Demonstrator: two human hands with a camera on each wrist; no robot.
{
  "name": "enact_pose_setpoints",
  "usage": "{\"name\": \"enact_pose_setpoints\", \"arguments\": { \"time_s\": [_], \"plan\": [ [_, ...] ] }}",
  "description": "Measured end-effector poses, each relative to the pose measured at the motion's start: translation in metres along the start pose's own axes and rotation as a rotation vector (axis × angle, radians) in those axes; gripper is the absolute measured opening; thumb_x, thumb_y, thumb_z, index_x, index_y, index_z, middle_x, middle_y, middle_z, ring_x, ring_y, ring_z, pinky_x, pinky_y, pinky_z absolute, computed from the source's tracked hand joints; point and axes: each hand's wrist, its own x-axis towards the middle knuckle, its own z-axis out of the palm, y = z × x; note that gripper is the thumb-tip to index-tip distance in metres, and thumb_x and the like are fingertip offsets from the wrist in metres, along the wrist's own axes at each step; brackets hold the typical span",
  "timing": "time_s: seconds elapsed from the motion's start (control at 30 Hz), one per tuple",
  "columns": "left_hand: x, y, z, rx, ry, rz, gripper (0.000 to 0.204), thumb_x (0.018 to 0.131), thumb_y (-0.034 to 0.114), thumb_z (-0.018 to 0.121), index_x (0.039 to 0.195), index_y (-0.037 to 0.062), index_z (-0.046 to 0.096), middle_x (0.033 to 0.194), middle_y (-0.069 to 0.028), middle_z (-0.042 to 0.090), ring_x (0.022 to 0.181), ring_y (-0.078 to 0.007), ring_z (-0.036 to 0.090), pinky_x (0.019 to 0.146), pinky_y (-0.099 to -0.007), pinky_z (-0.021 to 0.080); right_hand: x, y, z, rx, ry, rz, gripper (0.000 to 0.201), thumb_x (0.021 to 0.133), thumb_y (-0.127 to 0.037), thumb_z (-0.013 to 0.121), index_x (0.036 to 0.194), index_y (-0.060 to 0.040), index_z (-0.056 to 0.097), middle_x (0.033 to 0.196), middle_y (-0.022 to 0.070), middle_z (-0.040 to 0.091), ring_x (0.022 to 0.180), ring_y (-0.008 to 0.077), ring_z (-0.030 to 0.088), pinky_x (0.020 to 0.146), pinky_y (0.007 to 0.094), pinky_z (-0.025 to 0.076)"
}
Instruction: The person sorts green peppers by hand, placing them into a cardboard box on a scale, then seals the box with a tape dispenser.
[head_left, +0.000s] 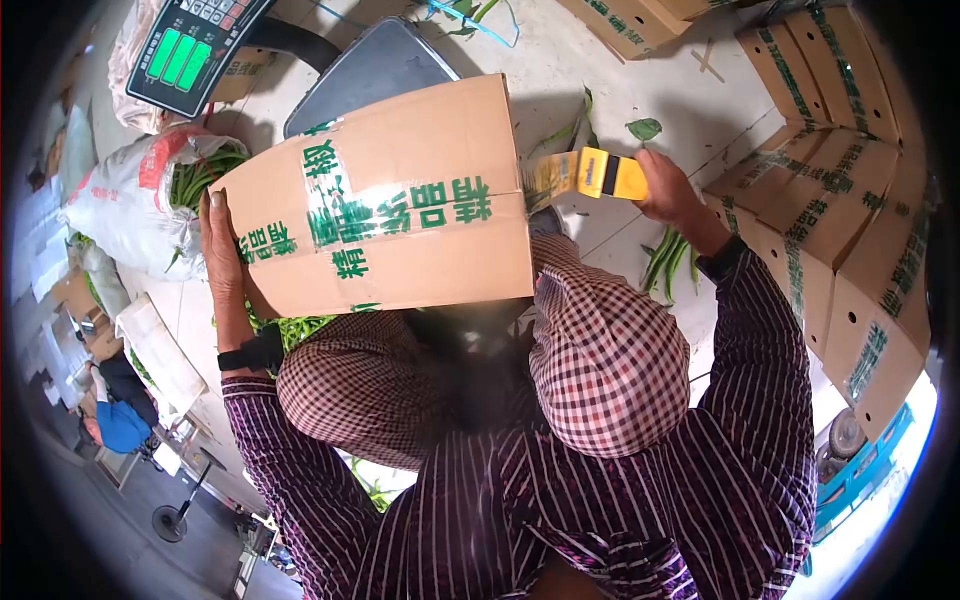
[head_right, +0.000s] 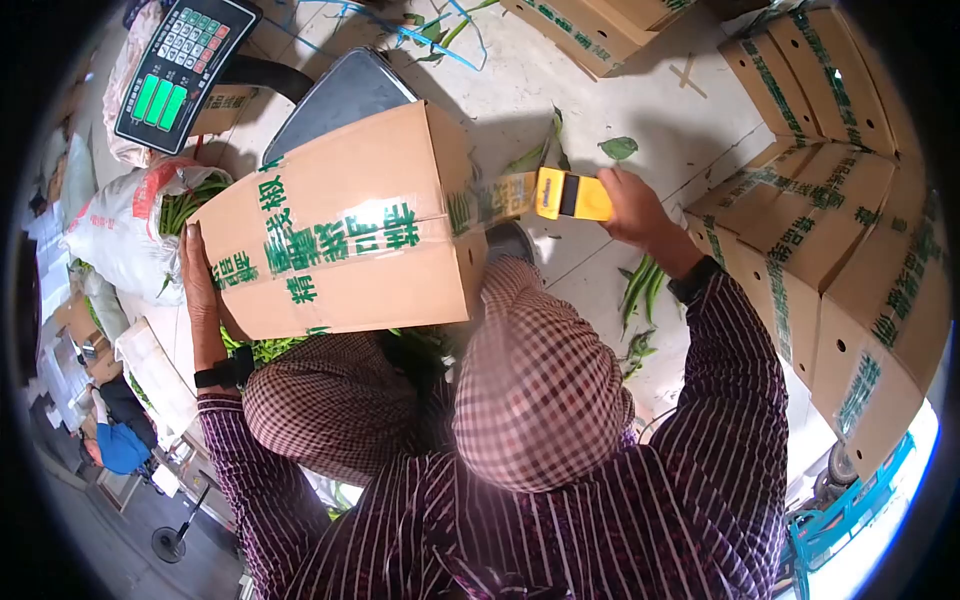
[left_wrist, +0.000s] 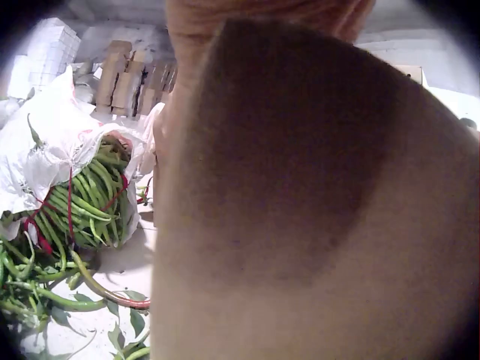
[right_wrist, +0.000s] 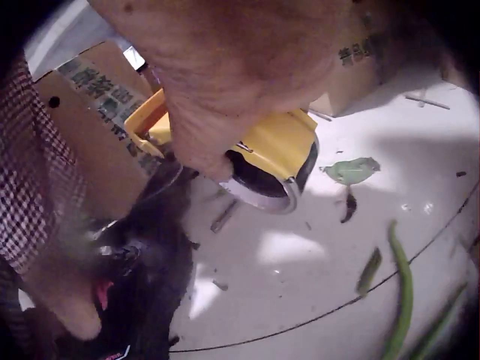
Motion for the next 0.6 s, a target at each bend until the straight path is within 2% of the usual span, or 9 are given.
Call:
{"name": "enact_pose_setpoints", "arguments": {
  "time_s": [0.1,0.17,0.3,0.37,0.4,0.47,0.5,0.57,0.6],
  "plan": [
    [0.005,0.001,0.000,-0.048,-0.037,-0.002,0.081,0.091,0.057,0.048,0.142,-0.0050,0.034,0.139,-0.0210,0.045,0.127,-0.0270,0.044,0.107,-0.0332,0.032,0.018,-0.033,-0.002,0.058,-0.065,0.005,0.041,0.076,-0.015,0.060,0.112,-0.0020,0.045,0.097,0.0237,0.055,0.089,0.0421,0.055,0.079,0.0473,0.046],
    [0.000,0.001,0.001,-0.010,-0.017,-0.002,0.075,0.093,0.055,0.047,0.139,-0.0036,0.039,0.133,-0.0186,0.050,0.121,-0.0253,0.049,0.103,-0.0324,0.036,0.043,-0.088,-0.008,-0.051,-0.262,0.147,0.044,0.091,-0.036,0.049,0.111,0.0041,0.046,0.095,0.0286,0.054,0.087,0.0432,0.058,0.076,0.0508,0.045],
    [0.005,-0.001,0.000,-0.158,-0.150,-0.080,0.068,0.095,0.052,0.046,0.136,-0.0021,0.042,0.127,-0.0155,0.054,0.115,-0.0230,0.054,0.099,-0.0313,0.040,0.085,-0.129,-0.029,-0.262,-0.438,0.131,0.035,0.082,-0.014,0.052,0.112,0.0043,0.050,0.097,0.0298,0.058,0.093,0.0425,0.061,0.079,0.0519,0.047],
    [0.001,0.005,0.004,-0.188,-0.125,-0.029,0.063,0.097,0.049,0.045,0.134,-0.0014,0.044,0.124,-0.0127,0.057,0.110,-0.0207,0.056,0.095,-0.0305,0.043,0.081,-0.116,-0.005,-1.343,0.060,-0.758,0.012,0.076,-0.009,0.056,0.083,-0.0010,0.063,0.081,0.0141,0.064,0.079,0.0277,0.066,0.067,0.0450,0.049],
    [0.002,0.003,0.002,-0.240,-0.171,-0.015,0.062,0.097,0.048,0.046,0.134,-0.0014,0.044,0.124,-0.0119,0.057,0.108,-0.0205,0.056,0.095,-0.0315,0.043,0.076,-0.105,0.035,-1.356,0.052,-0.756,0.012,0.076,-0.009,0.056,0.083,-0.0010,0.063,0.081,0.0141,0.064,0.079,0.0277,0.066,0.067,0.0450,0.049],
    [0.006,-0.008,0.006,-0.281,-0.061,0.003,0.062,0.097,0.048,0.046,0.135,-0.0012,0.044,0.125,-0.0112,0.057,0.108,-0.0203,0.057,0.094,-0.0312,0.044,0.106,-0.090,0.115,-0.521,-0.226,-0.257,0.015,0.076,-0.016,0.058,0.072,-0.0044,0.067,0.074,0.0118,0.064,0.071,0.0254,0.064,0.062,0.0427,0.046],
    [0.004,-0.017,0.008,-0.311,0.021,-0.017,0.063,0.097,0.048,0.046,0.135,-0.0010,0.044,0.125,-0.0106,0.057,0.107,-0.0201,0.057,0.094,-0.0310,0.044,0.105,-0.073,0.116,-0.563,0.119,-0.439,0.016,0.074,-0.018,0.060,0.067,-0.0063,0.067,0.070,0.0085,0.065,0.070,0.0246,0.064,0.060,0.0419,0.045],
    [-0.020,0.013,0.010,-0.537,-0.159,-0.295,0.063,0.097,0.051,0.044,0.135,0.0012,0.045,0.126,-0.0104,0.057,0.109,-0.0200,0.058,0.090,-0.0311,0.049,0.082,-0.051,0.072,-0.373,-0.270,-0.569,0.011,0.069,-0.017,0.064,0.066,-0.0069,0.067,0.073,0.0080,0.066,0.073,0.0277,0.065,0.065,0.0448,0.047],
    [-0.016,0.004,0.010,-0.536,-0.132,-0.272,0.063,0.097,0.053,0.043,0.134,0.0021,0.046,0.124,-0.0103,0.058,0.107,-0.0198,0.059,0.088,-0.0320,0.050,0.073,-0.059,0.038,-0.354,-0.516,-0.260,0.015,0.068,-0.018,0.067,0.076,-0.0060,0.068,0.078,0.0100,0.067,0.079,0.0296,0.065,0.070,0.0447,0.048]
  ]
}}
